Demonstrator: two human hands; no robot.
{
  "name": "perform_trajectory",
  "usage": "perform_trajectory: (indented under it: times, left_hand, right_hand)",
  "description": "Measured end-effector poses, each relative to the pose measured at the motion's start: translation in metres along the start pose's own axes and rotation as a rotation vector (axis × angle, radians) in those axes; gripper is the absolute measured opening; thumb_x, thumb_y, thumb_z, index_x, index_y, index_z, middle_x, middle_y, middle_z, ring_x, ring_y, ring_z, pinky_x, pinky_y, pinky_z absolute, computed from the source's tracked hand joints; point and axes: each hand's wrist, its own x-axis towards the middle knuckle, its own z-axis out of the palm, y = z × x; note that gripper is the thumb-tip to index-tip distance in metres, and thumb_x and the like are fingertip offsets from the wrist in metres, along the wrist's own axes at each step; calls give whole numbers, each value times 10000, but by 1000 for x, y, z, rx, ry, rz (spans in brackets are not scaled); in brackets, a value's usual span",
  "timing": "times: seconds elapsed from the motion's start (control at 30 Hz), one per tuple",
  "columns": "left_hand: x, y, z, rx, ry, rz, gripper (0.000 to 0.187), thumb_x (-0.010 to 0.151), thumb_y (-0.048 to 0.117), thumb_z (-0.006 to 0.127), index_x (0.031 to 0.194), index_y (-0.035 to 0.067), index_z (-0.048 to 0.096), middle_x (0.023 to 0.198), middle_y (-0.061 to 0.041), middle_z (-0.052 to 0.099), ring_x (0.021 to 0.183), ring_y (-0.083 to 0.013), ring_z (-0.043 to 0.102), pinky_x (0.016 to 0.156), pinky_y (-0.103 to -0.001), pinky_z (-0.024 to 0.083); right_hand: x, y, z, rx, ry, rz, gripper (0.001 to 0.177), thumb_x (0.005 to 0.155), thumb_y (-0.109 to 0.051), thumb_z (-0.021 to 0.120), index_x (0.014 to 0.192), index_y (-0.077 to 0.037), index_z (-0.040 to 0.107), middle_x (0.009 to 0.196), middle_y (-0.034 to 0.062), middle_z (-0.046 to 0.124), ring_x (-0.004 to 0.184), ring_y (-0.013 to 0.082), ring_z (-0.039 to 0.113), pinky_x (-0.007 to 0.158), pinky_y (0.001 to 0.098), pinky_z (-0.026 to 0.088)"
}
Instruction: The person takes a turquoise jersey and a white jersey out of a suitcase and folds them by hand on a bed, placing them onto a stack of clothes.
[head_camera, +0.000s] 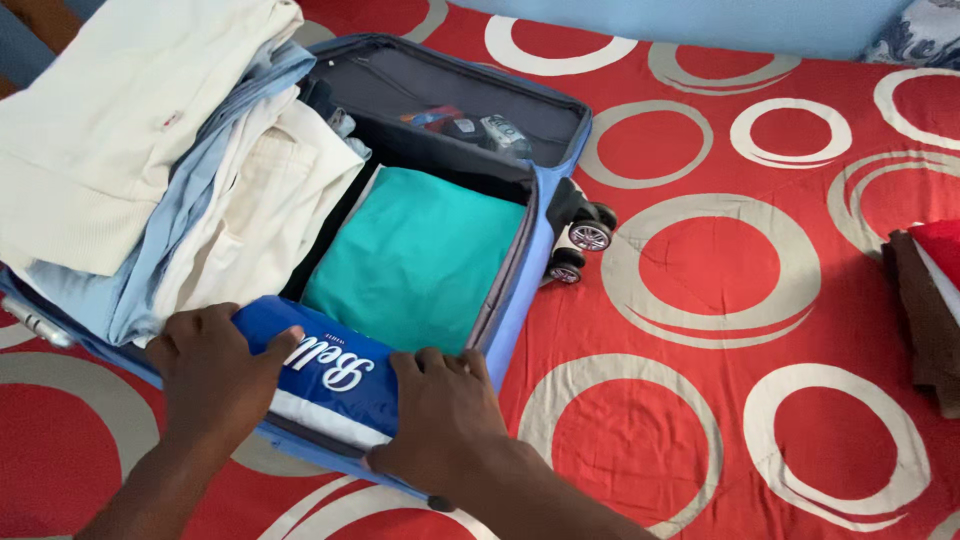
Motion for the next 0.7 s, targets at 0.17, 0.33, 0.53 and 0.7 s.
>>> perform_trajectory:
  times: [0.17, 0.33, 0.53, 0.7]
  left_hand:
    - [5, 20, -19, -122, -223, -226, 864, 839, 585, 762, 1348, -78, 542, 1216, -327, 594, 1102, -462, 605, 959, -553, 488]
    - [7, 35, -43, -253, -322, -416, 773, 833, 511, 799, 1294, -83, 616, 1038, -290, 746, 916, -356, 764, 841, -452, 586]
    - [1, 27, -48, -364, -249, -448, 550, 896, 385, 747, 1275, 1, 641, 1051, -233, 768, 914, -317, 783, 812, -440, 599]
    - [3, 28, -67, -728, -166, -470, 425, 883, 252, 751, 1243, 36, 682, 1036, -138, 747, 919, -294, 666, 797, -430, 523]
  right_hand:
    - [19, -4, -2, -142, -73, 55, 881, 600, -505, 884, 1307, -80, 573, 1122, 144, 685, 1134, 328, 639, 1133, 436, 329]
    - [37, -6, -8, -159, -274, 61, 1008, 525, -484, 885, 1381, -94, 524, 1027, 126, 748, 992, 323, 733, 1038, 417, 434]
    - [31, 5, -11, 75, -49, 35, 1085, 463, -420, 941, 1408, -102, 514, 941, 150, 745, 1039, 356, 666, 1097, 430, 393]
    - [20, -3, -30, 304, 44, 96, 994, 473, -339, 925, 1376, -119, 574, 867, 109, 751, 949, 289, 735, 1005, 378, 501]
